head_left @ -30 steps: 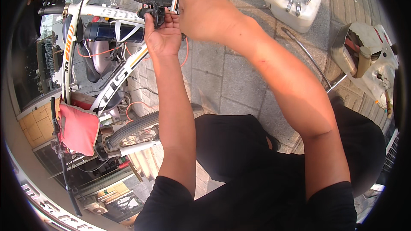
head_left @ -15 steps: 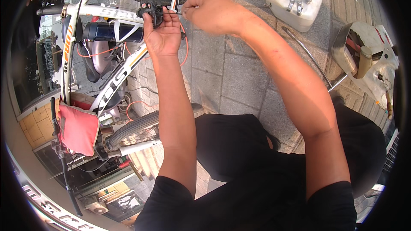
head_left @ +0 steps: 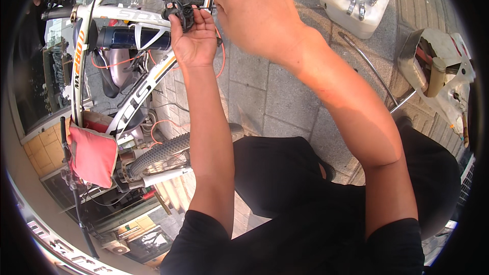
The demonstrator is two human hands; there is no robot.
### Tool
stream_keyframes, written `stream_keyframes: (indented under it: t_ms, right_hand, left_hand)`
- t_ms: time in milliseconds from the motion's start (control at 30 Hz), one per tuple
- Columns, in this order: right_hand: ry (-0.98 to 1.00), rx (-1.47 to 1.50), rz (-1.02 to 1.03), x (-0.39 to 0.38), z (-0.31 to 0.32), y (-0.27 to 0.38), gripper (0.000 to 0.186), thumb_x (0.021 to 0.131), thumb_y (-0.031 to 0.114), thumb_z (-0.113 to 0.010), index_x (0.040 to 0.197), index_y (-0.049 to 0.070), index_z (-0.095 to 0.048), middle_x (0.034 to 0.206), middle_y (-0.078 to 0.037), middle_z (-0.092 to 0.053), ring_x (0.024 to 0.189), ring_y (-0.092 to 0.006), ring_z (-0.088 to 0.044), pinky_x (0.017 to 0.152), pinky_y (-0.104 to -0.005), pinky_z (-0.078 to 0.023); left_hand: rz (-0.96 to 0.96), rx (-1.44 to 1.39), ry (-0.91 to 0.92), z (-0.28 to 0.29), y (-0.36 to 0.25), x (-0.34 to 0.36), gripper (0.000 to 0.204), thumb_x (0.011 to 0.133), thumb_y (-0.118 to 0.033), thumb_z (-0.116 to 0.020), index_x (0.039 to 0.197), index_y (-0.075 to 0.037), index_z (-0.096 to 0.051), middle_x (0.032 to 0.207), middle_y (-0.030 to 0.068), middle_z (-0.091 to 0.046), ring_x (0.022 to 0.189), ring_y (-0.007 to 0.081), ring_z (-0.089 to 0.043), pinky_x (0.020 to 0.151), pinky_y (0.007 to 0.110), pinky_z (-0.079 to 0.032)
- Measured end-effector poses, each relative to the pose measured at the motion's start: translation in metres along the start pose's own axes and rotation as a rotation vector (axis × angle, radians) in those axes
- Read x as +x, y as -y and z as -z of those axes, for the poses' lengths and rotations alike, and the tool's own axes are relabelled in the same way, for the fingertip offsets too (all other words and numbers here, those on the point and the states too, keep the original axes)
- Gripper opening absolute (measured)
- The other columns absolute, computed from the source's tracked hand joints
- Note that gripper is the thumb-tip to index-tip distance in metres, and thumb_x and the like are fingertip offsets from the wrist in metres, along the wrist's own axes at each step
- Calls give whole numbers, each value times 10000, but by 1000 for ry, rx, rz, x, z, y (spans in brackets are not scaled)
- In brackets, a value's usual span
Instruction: The person walks out of a shop onto a sidewalk and squats beside a bicycle. They use a T-handle wrench to loosen and remove a bolt from the pedal, then use a small screwdriver to adjust the pedal mechanism before reattaching the bolt and tightening it.
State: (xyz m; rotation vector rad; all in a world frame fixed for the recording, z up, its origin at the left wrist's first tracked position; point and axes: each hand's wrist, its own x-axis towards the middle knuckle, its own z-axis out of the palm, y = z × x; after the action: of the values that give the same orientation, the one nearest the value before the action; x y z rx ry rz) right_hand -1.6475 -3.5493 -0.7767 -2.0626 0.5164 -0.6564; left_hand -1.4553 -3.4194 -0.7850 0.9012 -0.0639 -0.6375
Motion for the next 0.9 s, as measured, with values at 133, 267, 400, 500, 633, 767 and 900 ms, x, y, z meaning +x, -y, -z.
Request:
stream_keyframes:
  t_ms: [133, 267, 400, 500, 633, 767, 900]
  right_hand:
    - [-126, -111, 134, -6, -7, 3, 199, 769, 158, -716, 930, 49, -760, 888, -164, -759, 834, -309, -765, 734, -397, -608]
    - [-215, -128, 185, -7, -16, -1, 204, 765, 147, -724, 946, 59, -755, 913, -145, -754, 842, -303, -764, 724, -390, -610]
    - [-179, -70, 186, -5, -15, -4, 200, 785, 152, -710, 958, 60, -753, 921, -148, -754, 865, -309, -762, 739, -399, -610]
    - [-177, -7, 169, -3, -18, -7, 144, 865, 159, -658, 925, 46, -723, 879, -160, -736, 820, -356, -737, 707, -458, -588]
    - [-146, 65, 110, 2, -24, -14, 159, 923, 170, -611, 922, 52, -718, 835, -173, -723, 799, -386, -716, 702, -503, -570]
    - [-103, 104, 55, 4, -23, -16, 183, 924, 176, -594, 934, 55, -731, 823, -184, -721, 817, -393, -711, 729, -517, -566]
    - [-52, 155, 1, 8, -19, -15, 192, 846, 169, -629, 925, 53, -760, 875, -188, -746, 871, -369, -734, 784, -473, -584]
  left_hand:
    - [16, -20, 13, -1, 0, 2, 357, 959, -305, -742, 1150, -25, -633, 1059, 150, -723, 941, 261, -720, 911, 452, -571]
    - [7, 18, -4, -1, 1, 3, 361, 963, -315, -736, 1148, -23, -633, 1063, 153, -719, 939, 265, -715, 913, 451, -570]
    - [3, 1, 6, -1, 1, 3, 362, 965, -319, -733, 1153, -25, -635, 1062, 154, -718, 942, 263, -711, 918, 451, -568]
    - [17, -26, 15, 2, 0, 4, 363, 959, -313, -740, 1161, -28, -639, 1062, 156, -720, 944, 263, -710, 925, 451, -566]
    - [35, -46, 28, 2, -1, 5, 370, 947, -305, -754, 1165, -27, -644, 1062, 162, -723, 942, 264, -710, 933, 452, -563]
    - [4, -25, 17, 0, 0, 4, 377, 936, -298, -767, 1159, -20, -645, 1063, 171, -724, 942, 269, -709, 931, 455, -564]
    - [5, -38, 7, 2, 0, 5, 378, 931, -290, -774, 1154, -12, -645, 1058, 178, -723, 946, 271, -708, 931, 458, -565]
